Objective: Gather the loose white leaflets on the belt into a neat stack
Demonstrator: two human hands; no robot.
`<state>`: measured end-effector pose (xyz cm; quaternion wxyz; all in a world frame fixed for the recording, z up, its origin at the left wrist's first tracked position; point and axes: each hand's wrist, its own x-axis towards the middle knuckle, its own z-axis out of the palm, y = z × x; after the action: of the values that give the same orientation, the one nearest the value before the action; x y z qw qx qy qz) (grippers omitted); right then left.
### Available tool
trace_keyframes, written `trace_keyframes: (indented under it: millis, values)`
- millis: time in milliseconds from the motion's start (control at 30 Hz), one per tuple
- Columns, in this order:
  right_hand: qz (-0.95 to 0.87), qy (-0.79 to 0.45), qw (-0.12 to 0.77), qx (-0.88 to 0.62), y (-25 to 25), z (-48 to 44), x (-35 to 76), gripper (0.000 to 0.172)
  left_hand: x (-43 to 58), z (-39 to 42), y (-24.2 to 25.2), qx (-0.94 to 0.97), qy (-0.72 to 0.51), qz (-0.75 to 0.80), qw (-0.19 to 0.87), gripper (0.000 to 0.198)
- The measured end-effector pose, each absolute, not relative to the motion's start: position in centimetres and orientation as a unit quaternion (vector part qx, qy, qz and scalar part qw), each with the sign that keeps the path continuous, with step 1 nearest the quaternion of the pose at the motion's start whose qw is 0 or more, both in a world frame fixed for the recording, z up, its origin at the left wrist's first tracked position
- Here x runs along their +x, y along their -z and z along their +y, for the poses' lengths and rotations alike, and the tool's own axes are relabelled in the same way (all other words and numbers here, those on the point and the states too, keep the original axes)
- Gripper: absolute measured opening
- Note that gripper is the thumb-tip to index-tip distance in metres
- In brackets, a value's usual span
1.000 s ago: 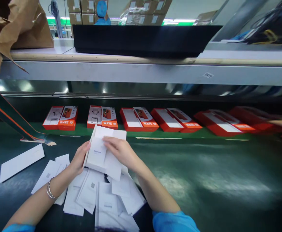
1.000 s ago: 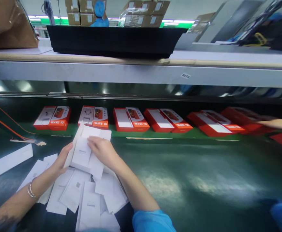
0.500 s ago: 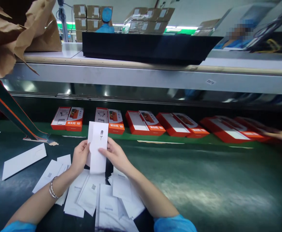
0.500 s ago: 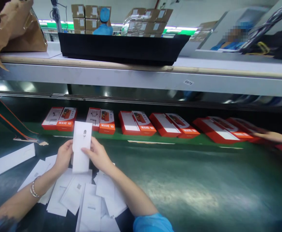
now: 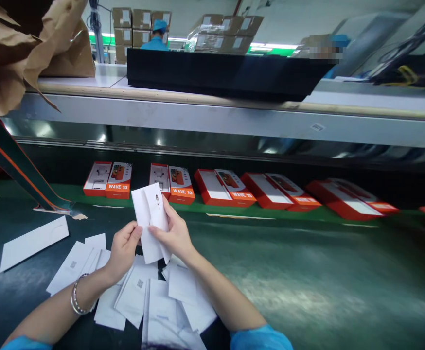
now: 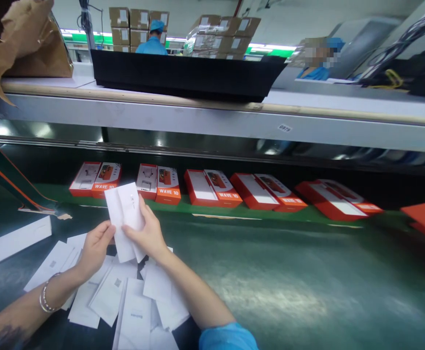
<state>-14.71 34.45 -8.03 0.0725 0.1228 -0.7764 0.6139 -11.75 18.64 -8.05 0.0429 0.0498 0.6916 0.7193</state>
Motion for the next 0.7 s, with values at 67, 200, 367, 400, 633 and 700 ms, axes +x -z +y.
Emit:
trace_keyframes:
  millis: [67, 200, 367, 400, 633, 700]
  values:
    - [-0.761, -0.633, 0.065, 0.131, 8.0, 34.6, -14.8, 0.092, -11.9, 18.5, 8.1, 0.053, -0.722, 0.688, 0.044, 0.043]
    - [-0.759, -0.639, 0.031, 0.118, 7.5, 34.6, -14.9, 0.094, -12.1, 18.4, 8.2, 0.053, -0.721, 0.689, 0.049, 0.045]
    - [-0.802, -0.58, 0.064, 0.127, 6.6, 35.0, -14.7, 0.091, -12.9, 18.4, 8.4, 0.051, -0.688, 0.723, 0.032, 0.044]
    - [-0.793, -0.591, 0.047, 0.14, 6.5, 35.1, -14.6, 0.091, -13.1, 18.5, 8.3, 0.038, -0.707, 0.706, 0.033, 0.045]
    - [-0.615, -0.787, -0.047, 0.002, 6.5, 35.4, -15.6, 0.053, -15.0, 17.1, 7.0, -0.017, -0.839, 0.541, 0.058, 0.048]
    - [-0.581, -0.809, 0.078, -0.043, 6.3, 36.9, -17.1, 0.053, -15.3, 13.8, 7.0, 0.052, -0.75, 0.655, 0.073, 0.043]
